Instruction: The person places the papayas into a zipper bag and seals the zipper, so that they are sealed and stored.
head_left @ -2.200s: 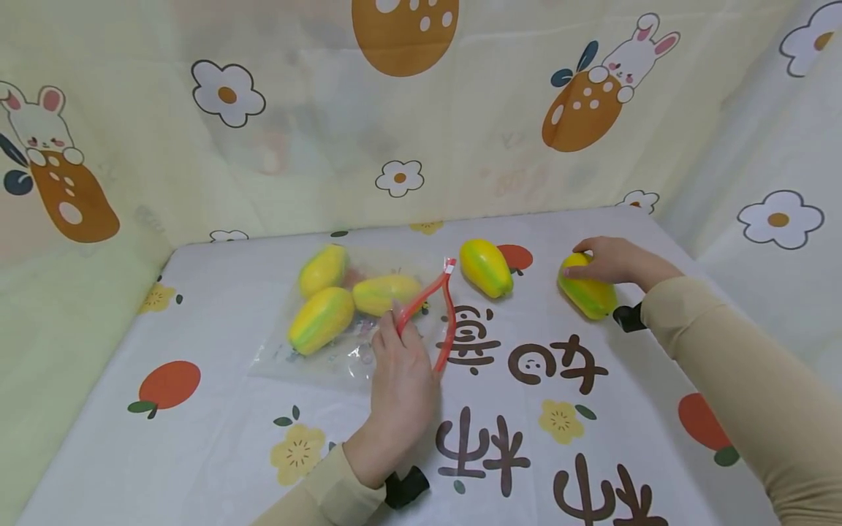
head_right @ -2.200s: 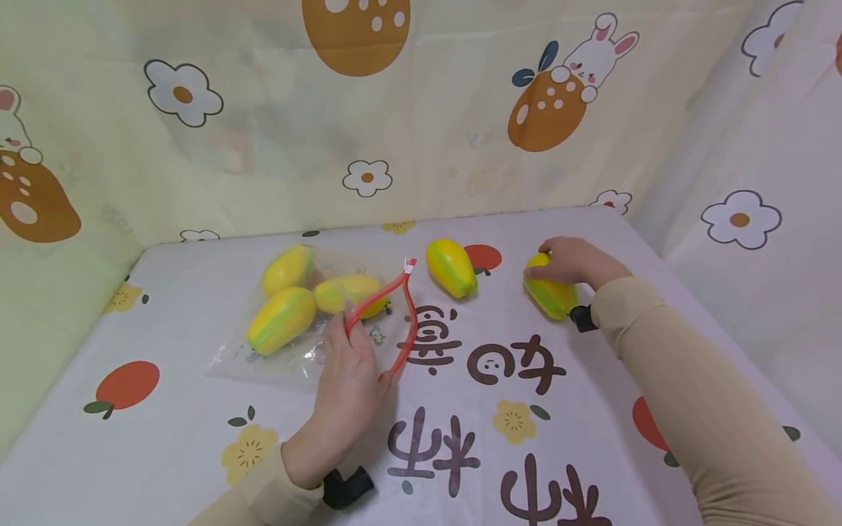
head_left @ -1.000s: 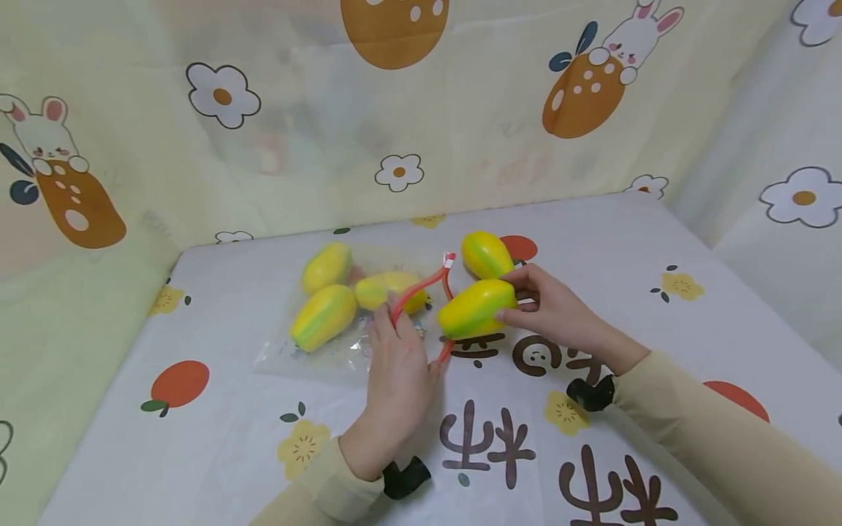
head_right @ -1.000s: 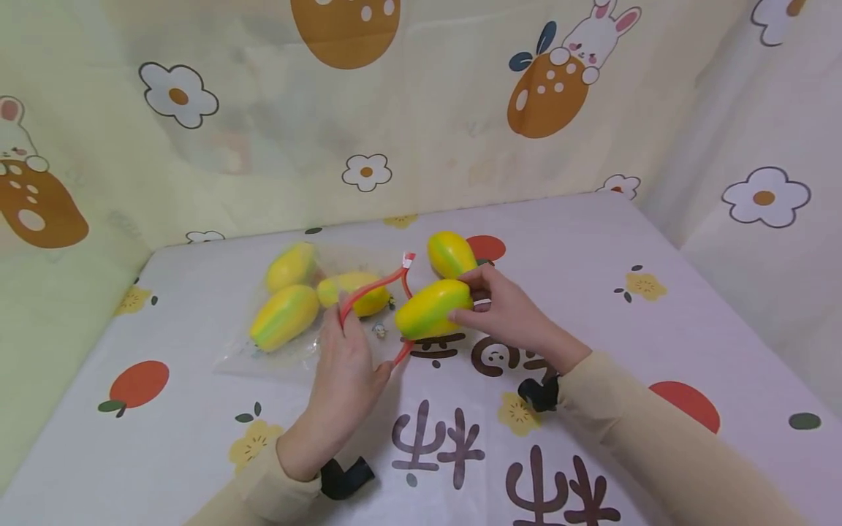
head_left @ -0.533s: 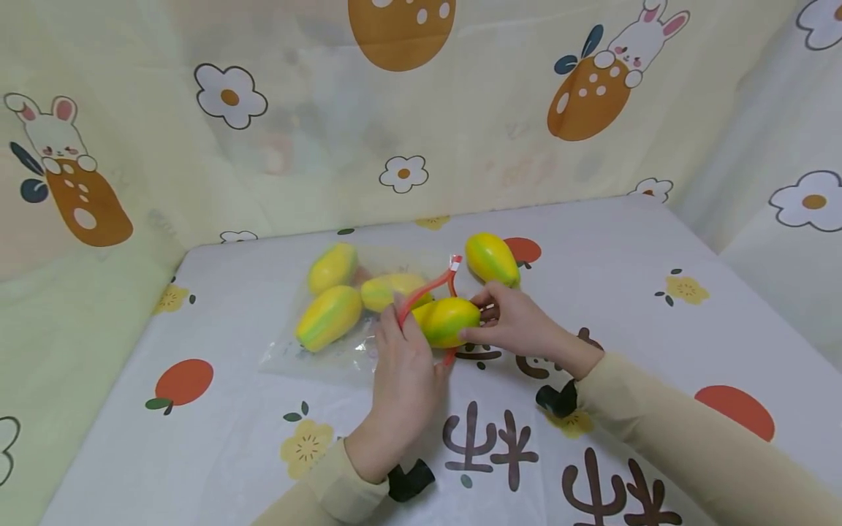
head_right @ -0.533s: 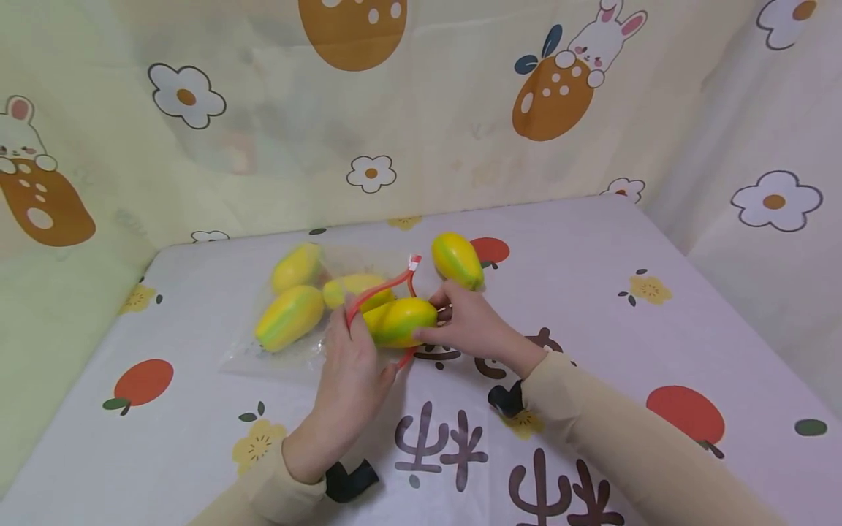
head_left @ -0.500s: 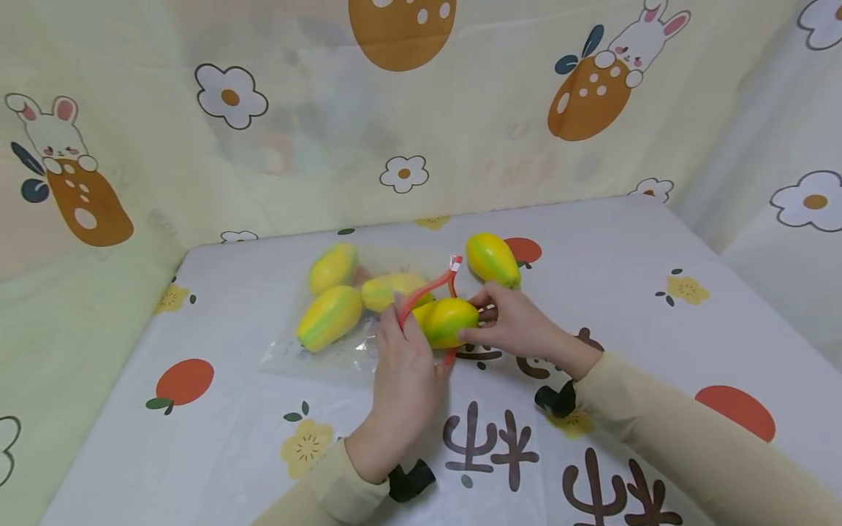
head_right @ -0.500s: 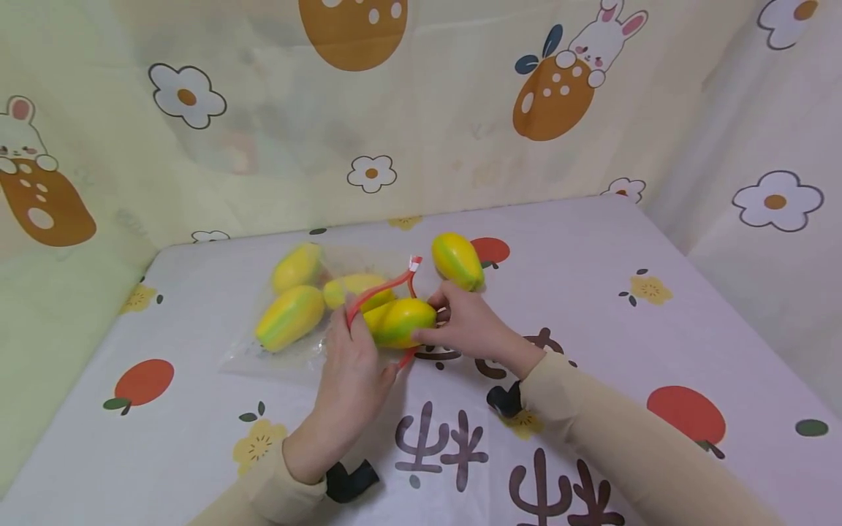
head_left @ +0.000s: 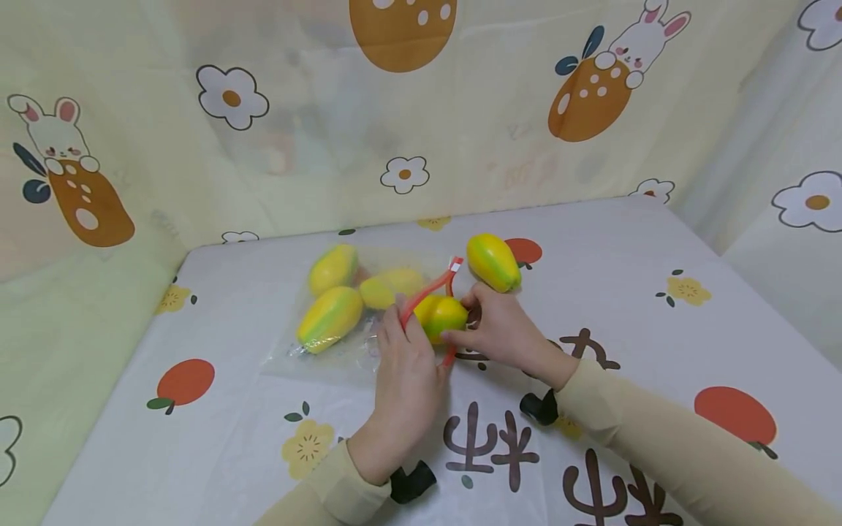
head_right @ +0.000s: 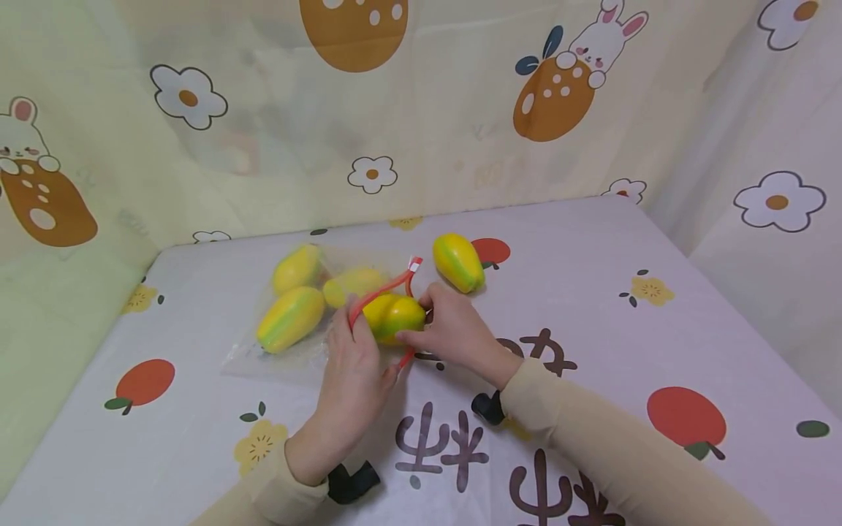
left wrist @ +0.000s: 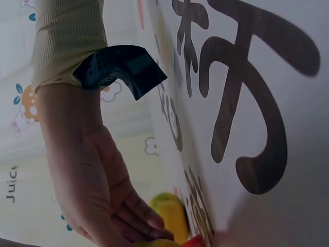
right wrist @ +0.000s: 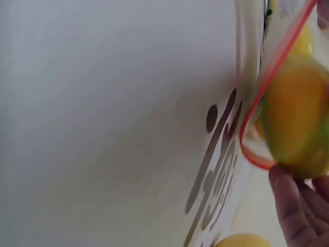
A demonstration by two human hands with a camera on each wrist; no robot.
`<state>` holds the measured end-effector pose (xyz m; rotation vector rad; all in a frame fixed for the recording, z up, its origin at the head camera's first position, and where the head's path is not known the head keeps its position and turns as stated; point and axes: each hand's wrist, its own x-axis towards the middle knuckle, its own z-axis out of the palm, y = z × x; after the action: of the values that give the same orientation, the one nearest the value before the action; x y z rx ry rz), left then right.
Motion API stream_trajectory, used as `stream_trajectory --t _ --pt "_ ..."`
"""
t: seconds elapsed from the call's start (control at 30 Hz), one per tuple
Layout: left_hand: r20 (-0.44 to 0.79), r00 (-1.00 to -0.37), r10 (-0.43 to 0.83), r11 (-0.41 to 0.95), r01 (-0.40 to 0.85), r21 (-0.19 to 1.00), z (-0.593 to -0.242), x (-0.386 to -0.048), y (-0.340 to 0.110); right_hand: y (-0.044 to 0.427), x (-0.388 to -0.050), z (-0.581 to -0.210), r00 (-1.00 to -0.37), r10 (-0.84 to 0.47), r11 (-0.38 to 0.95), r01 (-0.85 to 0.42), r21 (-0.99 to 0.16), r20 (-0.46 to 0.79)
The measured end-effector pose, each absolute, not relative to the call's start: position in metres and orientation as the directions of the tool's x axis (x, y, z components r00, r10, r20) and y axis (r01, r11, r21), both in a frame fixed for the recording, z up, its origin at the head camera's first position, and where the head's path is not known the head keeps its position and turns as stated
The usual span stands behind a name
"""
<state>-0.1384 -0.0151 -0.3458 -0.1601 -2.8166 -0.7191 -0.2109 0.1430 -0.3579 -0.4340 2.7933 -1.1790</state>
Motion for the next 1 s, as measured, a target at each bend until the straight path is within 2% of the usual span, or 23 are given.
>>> stream_trajectory --t 0.27,0.53,0.83,1.0 --pt "0.295 -0.954 0.057 0.882 0.187 0.433 -0.349 -0.137 -0.014 0.135 -0.214 -0.353 -0.977 -0.203 0.717 -0.188 -0.671 0.057" --pt "0.388 -0.92 0.06 0.893 0.223 0.392 -0.353 -0.137 -0.014 0.132 -0.214 -0.356 -0.977 -0.206 0.716 -0.187 -0.673 0.053" --pt "0.269 -0.962 0.047 0.934 0.138 0.33 -0.348 -0.133 -0.013 0.122 -0.208 -0.356 -0.969 -0.227 0.774 -0.241 -0.586 0.098" --pt "0.268 -0.962 0.059 0.948 0.138 0.287 -0.345 -0.127 -0.011 0.12 -0.206 -0.358 -0.967 -0.22 0.793 -0.254 -0.554 0.129"
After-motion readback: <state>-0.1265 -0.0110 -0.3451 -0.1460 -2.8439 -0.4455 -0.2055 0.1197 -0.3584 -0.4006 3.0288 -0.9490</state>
